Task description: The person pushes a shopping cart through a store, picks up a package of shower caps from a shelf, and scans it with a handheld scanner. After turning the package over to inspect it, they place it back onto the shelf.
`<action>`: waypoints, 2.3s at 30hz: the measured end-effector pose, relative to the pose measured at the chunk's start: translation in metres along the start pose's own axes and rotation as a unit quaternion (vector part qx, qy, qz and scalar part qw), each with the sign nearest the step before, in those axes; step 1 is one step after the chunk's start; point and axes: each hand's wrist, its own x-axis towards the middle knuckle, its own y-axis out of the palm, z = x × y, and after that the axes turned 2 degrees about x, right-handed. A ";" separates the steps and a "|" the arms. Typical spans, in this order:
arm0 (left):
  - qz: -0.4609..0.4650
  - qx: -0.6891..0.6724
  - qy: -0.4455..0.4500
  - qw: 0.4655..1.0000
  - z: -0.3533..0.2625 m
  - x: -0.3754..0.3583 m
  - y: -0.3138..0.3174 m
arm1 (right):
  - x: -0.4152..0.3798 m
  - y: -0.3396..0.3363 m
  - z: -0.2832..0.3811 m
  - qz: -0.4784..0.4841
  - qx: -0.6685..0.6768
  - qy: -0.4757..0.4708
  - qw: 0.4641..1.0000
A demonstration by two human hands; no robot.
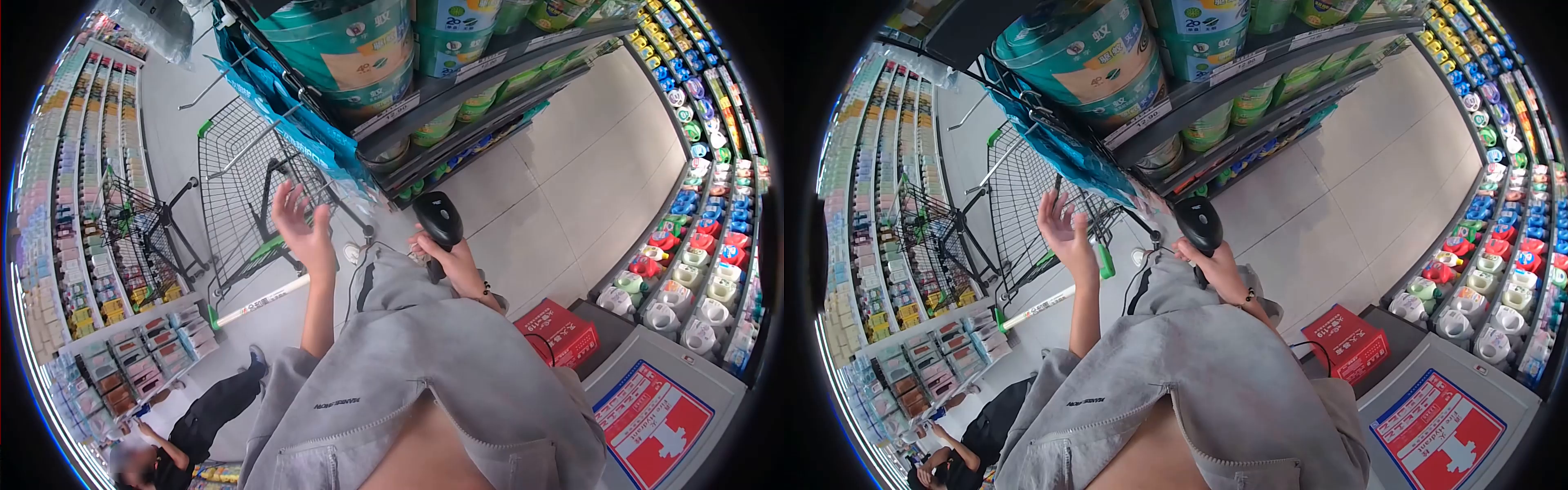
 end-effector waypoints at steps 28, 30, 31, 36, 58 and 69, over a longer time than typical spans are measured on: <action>0.298 0.172 -0.070 0.936 0.104 0.012 0.016 | 0.001 0.002 -0.025 -0.048 0.029 0.016 0.998; 0.284 0.180 -0.048 0.941 0.103 0.011 0.013 | 0.000 0.005 -0.027 -0.052 0.030 0.015 0.998; 0.283 0.178 -0.049 0.941 0.099 0.011 0.012 | -0.001 0.007 -0.027 -0.054 0.032 0.015 0.998; 0.235 0.149 -0.023 0.960 0.095 0.005 0.002 | -0.002 0.019 -0.030 -0.056 0.038 0.017 0.998; 0.268 0.069 -0.051 0.960 0.098 0.010 -0.023 | 0.004 0.095 -0.085 -0.105 0.055 0.010 0.993; 0.258 0.111 0.001 0.960 0.109 0.015 -0.053 | -0.002 0.116 -0.107 -0.114 0.010 0.020 0.993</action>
